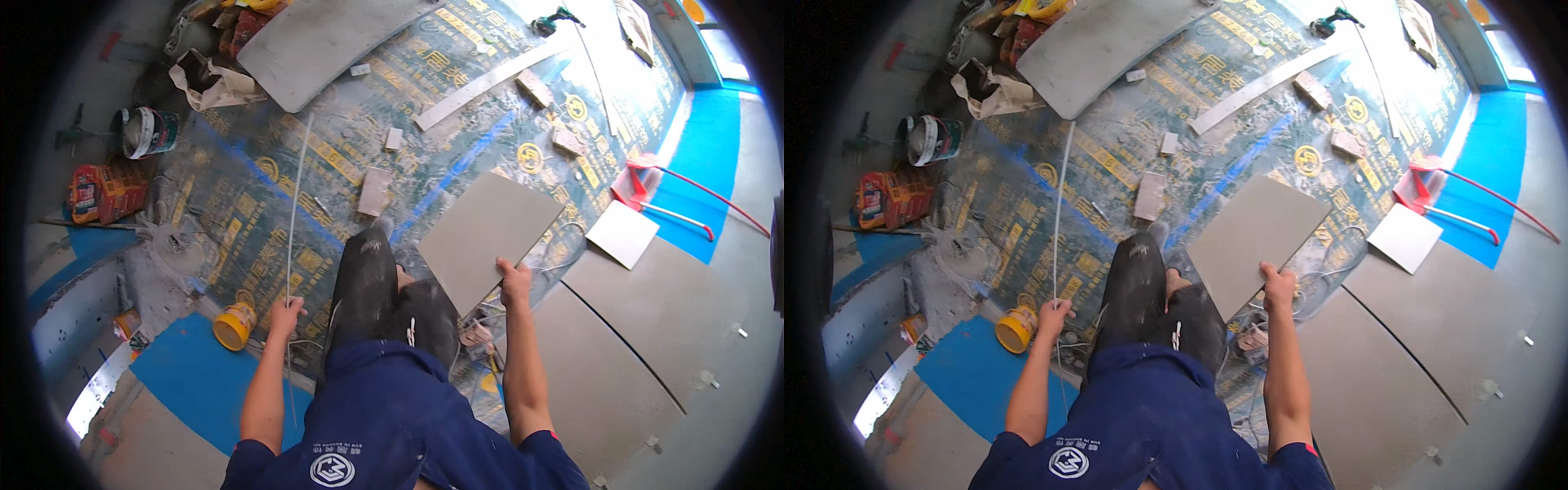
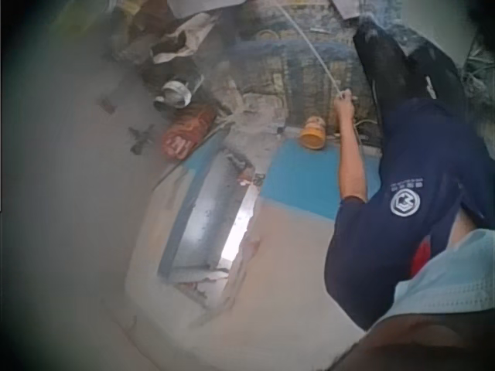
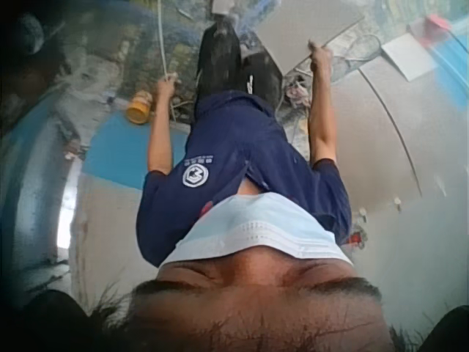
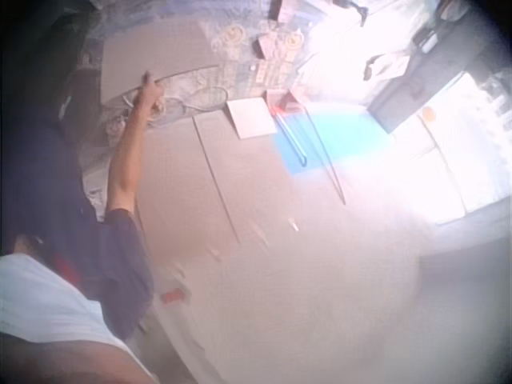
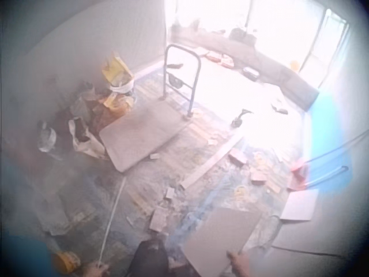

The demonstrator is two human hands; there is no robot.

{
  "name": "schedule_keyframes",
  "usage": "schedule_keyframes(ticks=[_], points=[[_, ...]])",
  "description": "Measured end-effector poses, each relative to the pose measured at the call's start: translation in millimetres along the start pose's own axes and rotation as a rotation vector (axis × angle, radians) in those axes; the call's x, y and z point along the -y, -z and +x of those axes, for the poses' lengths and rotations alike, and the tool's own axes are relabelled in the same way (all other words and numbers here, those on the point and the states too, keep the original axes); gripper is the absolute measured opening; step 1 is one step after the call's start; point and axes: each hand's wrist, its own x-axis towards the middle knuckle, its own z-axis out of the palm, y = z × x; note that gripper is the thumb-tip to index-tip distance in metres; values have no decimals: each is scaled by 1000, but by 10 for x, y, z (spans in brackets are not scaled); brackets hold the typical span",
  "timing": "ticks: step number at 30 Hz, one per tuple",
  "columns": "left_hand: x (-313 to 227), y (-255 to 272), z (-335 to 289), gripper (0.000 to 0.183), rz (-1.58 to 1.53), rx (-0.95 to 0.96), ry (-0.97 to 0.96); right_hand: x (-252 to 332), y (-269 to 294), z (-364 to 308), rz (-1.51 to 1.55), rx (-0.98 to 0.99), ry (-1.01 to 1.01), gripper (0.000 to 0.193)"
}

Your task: The person measures a ceramic tile with a tape measure, then carries it to a wall section and checks the fit. Finally, they scoop tile adhesive from a bucket and spread it onto the back of the tile using a trowel.

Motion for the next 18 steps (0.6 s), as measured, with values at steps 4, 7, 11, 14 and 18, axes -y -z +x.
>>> schedule_keyframes(ticks=[4,7,11,14,18], points=[[176,226,408,27,21,2,-60,-637,-613,12,-57,-77,-156,20],[227,174,951,29,213,27,-38,-1267,-1102,157,178,-24,-171,22],[370,-35,1863,35,326,86,-132,-1993,-1739,486,338,97,-286,24],[381,-300,2612,38,386,127,-131,-2636,-2097,972,361,233,-315,28],[666,-544,3703,41,438,-8,-355,-3358,-2550,1495,350,375,-290,33]])
